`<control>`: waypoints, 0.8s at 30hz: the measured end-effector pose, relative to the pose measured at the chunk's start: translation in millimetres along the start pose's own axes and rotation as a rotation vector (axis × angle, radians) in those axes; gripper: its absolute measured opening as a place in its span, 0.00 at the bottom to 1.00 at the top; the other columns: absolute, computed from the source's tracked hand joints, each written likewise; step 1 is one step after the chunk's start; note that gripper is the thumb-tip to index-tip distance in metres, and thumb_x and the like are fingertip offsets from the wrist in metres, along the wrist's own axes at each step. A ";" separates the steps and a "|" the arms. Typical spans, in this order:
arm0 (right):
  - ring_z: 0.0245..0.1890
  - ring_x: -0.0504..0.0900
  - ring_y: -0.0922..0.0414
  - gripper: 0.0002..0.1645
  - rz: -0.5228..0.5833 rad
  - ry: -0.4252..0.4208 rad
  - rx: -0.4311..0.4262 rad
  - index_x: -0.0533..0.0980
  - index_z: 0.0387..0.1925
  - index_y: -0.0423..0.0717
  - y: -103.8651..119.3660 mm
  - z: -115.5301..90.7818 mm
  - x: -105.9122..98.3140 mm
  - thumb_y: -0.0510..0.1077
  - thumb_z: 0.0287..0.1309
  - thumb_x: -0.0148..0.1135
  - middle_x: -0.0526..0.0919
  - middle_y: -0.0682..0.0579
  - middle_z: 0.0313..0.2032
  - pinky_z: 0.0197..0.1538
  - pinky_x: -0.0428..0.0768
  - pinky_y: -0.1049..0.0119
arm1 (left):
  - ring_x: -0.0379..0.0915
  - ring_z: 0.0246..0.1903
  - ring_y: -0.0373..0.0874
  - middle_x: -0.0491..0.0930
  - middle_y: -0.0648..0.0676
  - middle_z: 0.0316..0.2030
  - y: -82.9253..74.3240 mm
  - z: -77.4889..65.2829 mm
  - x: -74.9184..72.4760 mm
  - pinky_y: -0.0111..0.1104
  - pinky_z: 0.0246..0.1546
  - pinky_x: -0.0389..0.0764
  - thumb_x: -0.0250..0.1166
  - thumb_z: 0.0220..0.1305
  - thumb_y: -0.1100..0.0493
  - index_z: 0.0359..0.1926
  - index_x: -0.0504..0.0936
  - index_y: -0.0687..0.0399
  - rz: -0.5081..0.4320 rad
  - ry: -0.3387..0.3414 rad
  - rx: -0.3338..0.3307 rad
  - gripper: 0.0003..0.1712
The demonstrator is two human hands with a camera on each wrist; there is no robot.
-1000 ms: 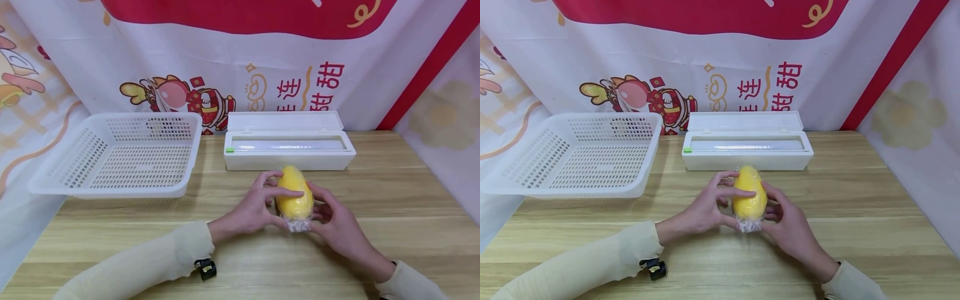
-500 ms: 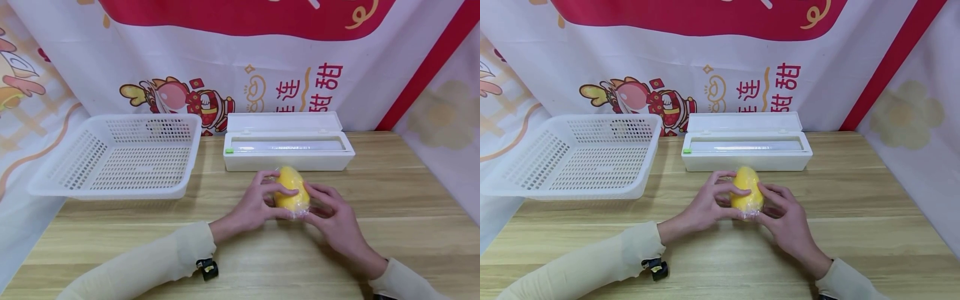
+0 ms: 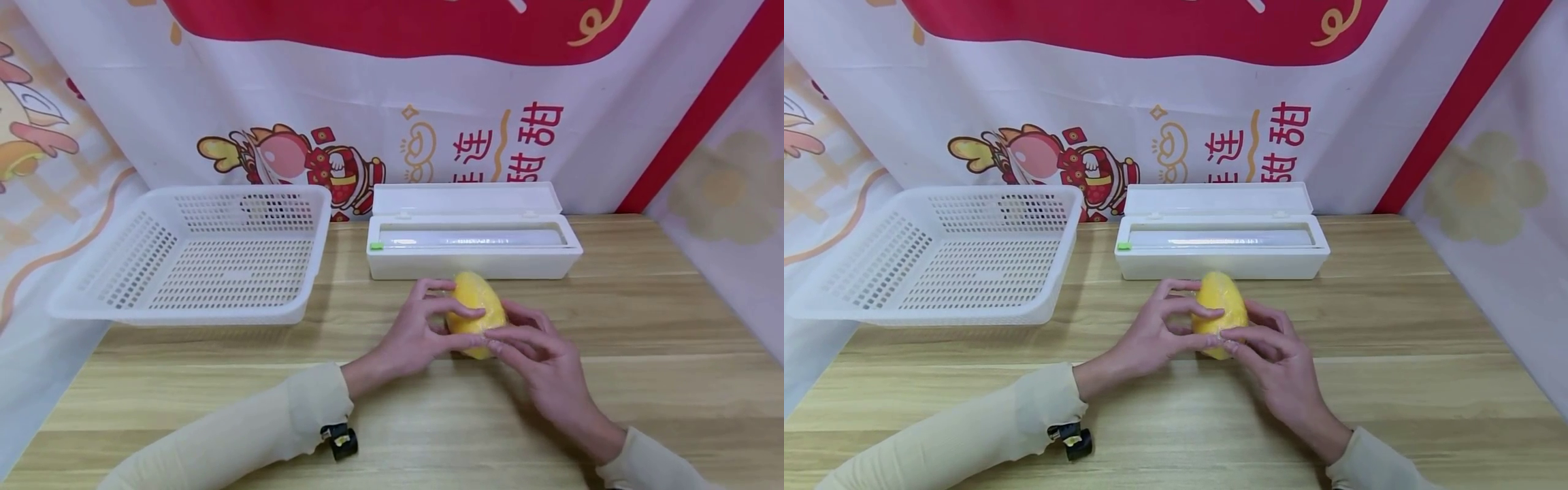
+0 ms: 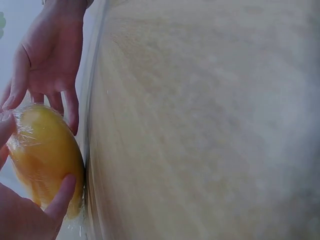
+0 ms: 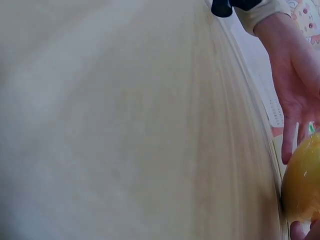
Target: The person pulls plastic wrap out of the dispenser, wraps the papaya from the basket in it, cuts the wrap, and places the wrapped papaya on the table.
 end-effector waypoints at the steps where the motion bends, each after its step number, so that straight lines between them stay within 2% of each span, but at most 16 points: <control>1: 0.69 0.71 0.61 0.12 -0.003 -0.006 0.002 0.88 0.51 0.40 -0.4 1.1 0.4 0.39 0.70 0.68 0.71 0.51 0.70 0.60 0.81 0.76 | 0.61 0.73 0.45 0.68 0.54 0.72 0.0 0.0 -0.1 0.51 0.68 0.75 0.82 0.58 0.50 0.52 0.92 0.42 -0.003 0.001 0.000 0.20; 7: 0.65 0.68 0.58 0.13 -0.011 -0.041 0.041 0.88 0.49 0.39 -1.2 9.5 3.4 0.42 0.69 0.70 0.70 0.49 0.65 0.61 0.80 0.78 | 0.63 0.72 0.45 0.68 0.51 0.73 -0.1 0.8 -0.9 0.51 0.70 0.74 0.79 0.62 0.49 0.53 0.92 0.40 -0.036 0.017 -0.025 0.18; 11: 0.65 0.67 0.59 0.15 -0.039 -0.042 0.092 0.89 0.50 0.43 2.0 13.7 4.5 0.48 0.70 0.70 0.70 0.50 0.62 0.60 0.79 0.80 | 0.64 0.73 0.45 0.69 0.51 0.73 -1.4 -0.1 -2.4 0.54 0.74 0.66 0.77 0.64 0.48 0.52 0.92 0.38 -0.040 0.014 -0.038 0.15; 13: 0.65 0.66 0.59 0.16 -0.059 -0.040 0.111 0.89 0.51 0.46 3.5 14.7 4.1 0.50 0.70 0.70 0.69 0.52 0.62 0.60 0.79 0.79 | 0.64 0.73 0.46 0.69 0.52 0.74 -2.2 -0.9 -2.5 0.55 0.75 0.65 0.77 0.65 0.49 0.50 0.91 0.38 -0.045 0.013 -0.035 0.13; 20: 0.63 0.66 0.60 0.15 -0.088 -0.036 0.104 0.88 0.53 0.49 4.2 15.1 4.3 0.50 0.72 0.68 0.70 0.53 0.60 0.60 0.81 0.76 | 0.61 0.76 0.49 0.66 0.51 0.77 -2.8 -2.1 -2.4 0.50 0.64 0.82 0.75 0.66 0.53 0.44 0.91 0.44 -0.087 0.044 -0.011 0.06; 24: 0.62 0.66 0.61 0.14 -0.065 -0.041 0.080 0.87 0.54 0.46 4.2 14.4 4.5 0.46 0.73 0.68 0.70 0.53 0.59 0.59 0.80 0.78 | 0.63 0.76 0.48 0.68 0.49 0.76 -2.3 -1.4 -2.6 0.52 0.71 0.74 0.76 0.66 0.52 0.44 0.93 0.44 -0.053 0.041 0.002 0.08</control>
Point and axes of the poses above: each hand's wrist, its own z-axis towards the middle knuckle, its own x-axis out of the palm, y = z × x, the point moved 1 cm from there along z, towards the middle knuckle
